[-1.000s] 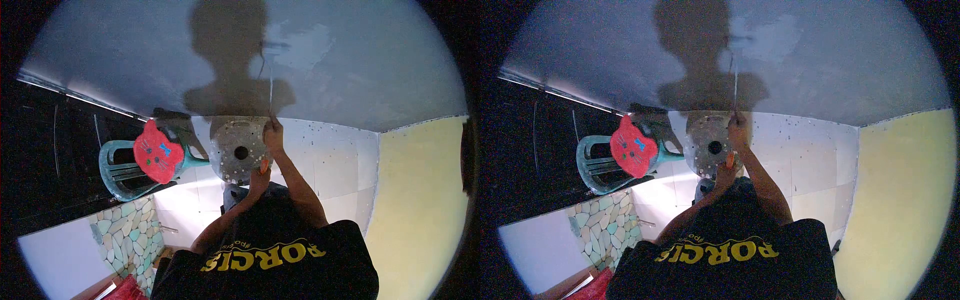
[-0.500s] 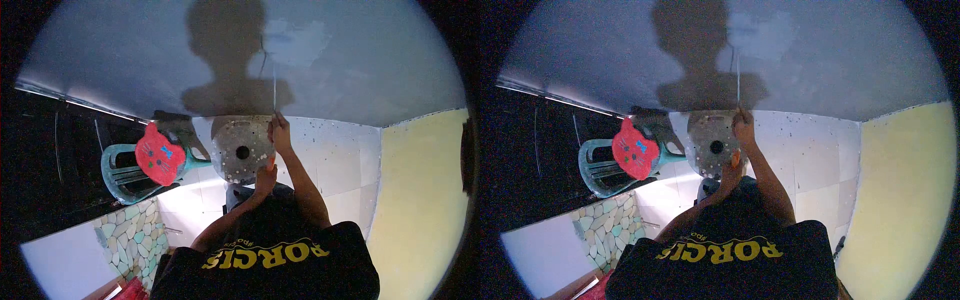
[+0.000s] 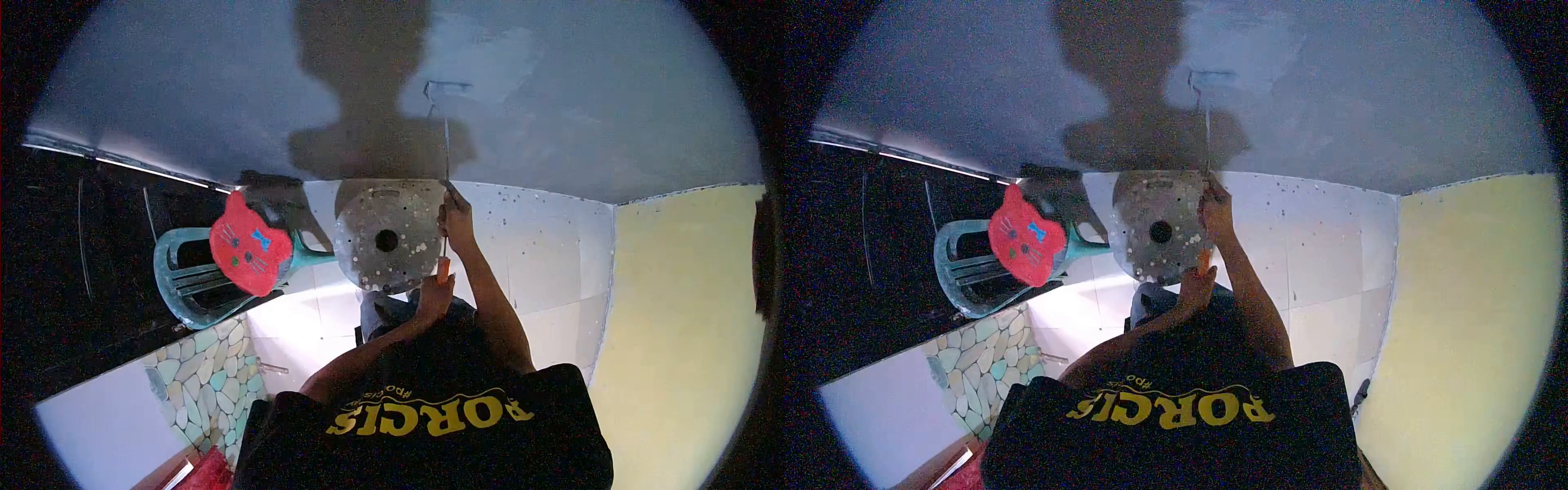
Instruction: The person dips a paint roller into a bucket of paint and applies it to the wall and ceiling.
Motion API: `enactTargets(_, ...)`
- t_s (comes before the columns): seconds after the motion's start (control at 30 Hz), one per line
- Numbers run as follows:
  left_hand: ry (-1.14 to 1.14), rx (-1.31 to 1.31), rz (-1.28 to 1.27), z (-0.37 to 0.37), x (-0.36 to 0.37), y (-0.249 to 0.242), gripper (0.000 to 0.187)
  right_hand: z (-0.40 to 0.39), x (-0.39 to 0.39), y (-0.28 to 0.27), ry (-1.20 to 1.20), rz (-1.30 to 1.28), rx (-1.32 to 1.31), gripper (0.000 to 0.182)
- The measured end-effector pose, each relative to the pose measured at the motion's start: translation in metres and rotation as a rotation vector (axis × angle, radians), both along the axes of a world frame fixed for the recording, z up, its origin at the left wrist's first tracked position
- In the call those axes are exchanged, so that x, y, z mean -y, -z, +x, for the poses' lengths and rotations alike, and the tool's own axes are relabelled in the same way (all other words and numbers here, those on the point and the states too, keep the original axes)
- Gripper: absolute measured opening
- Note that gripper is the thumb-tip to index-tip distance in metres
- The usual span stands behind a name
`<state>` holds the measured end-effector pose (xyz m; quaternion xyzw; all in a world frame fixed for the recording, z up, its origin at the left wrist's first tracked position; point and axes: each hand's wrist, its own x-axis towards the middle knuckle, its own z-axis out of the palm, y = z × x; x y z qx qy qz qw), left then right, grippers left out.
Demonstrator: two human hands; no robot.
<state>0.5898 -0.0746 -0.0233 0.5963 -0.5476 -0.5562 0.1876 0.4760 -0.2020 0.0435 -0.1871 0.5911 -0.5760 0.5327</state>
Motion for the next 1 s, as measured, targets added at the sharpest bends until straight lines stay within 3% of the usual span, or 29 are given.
enactTargets(0.07, 0.045, 0.057, -0.358, -0.003, -0.003, 0.004, 0.036, -0.002, 0.001, -0.016, -0.005, 0.015, -0.022, 0.029)
enactTargets(0.17, 0.029, 0.058, -0.2, -0.009, 0.035, -0.068, 0.035, -0.004, 0.011, -0.042, -0.016, -0.148, -0.042, 0.028)
enactTargets(0.2, 0.262, 0.036, -0.121, -0.002, 0.031, -0.019, 0.044, -0.004, 0.014, -0.039, -0.001, -0.132, -0.012, 0.029)
enactTargets(0.23, 0.26, 0.038, -0.121, 0.001, 0.024, -0.009, 0.044, -0.005, 0.016, -0.037, 0.013, -0.123, 0.015, 0.031)
enactTargets(0.3, 0.295, 0.373, -0.767, 0.003, 0.01, -0.001, 0.032, 0.002, 0.008, -0.019, 0.028, -0.093, -0.004, 0.033)
enactTargets(0.33, 0.298, 0.374, -0.774, 0.005, 0.008, 0.001, 0.032, 0.003, 0.003, 0.0, -0.005, -0.063, 0.002, 0.034)
enactTargets(0.4, 0.08, 0.02, 0.177, 0.006, 0.009, 0.002, 0.032, -0.003, 0.0, 0.026, -0.055, -0.051, 0.092, 0.034)
enactTargets(0.5, 0.037, 0.056, 0.03, 0.007, 0.014, -0.036, 0.034, 0.0, 0.001, 0.024, -0.055, -0.091, 0.031, 0.036)
enactTargets(0.6, 0.047, -0.029, 0.101, 0.009, 0.016, -0.06, 0.036, 0.003, 0.0, -0.01, -0.021, -0.032, -0.012, 0.037)
enactTargets(0.63, 0.043, -0.026, 0.108, 0.007, 0.013, -0.039, 0.036, 0.004, 0.002, -0.02, -0.025, -0.025, -0.008, 0.037)
enactTargets(0.67, 0.024, 0.021, -0.075, 0.002, 0.011, -0.014, 0.039, 0.005, 0.007, -0.029, 0.002, -0.065, 0.011, 0.038)
enactTargets(0.7, 0.007, 0.069, -0.257, 0.0, 0.013, -0.015, 0.042, 0.005, 0.01, -0.034, 0.029, -0.103, 0.03, 0.038)
enactTargets(0.73, 0.006, 0.074, -0.252, 0.003, 0.013, -0.018, 0.042, 0.002, 0.01, -0.038, -0.001, -0.102, 0.044, 0.034)
enactTargets(0.87, 0.075, 0.034, 0.052, 0.012, 0.019, -0.042, 0.04, 0.01, 0.006, 0.01, 0.015, 0.089, 0.013, 0.025)
enactTargets(0.93, 0.113, 0.02, 0.163, 0.013, 0.018, -0.043, 0.039, 0.004, 0.008, 0.044, -0.012, 0.07, 0.054, 0.027)
enactTargets(1.0, 0.017, -0.138, 0.447, 0.012, 0.021, -0.04, 0.039, 0.001, 0.012, 0.05, -0.043, 0.048, 0.101, 0.029)
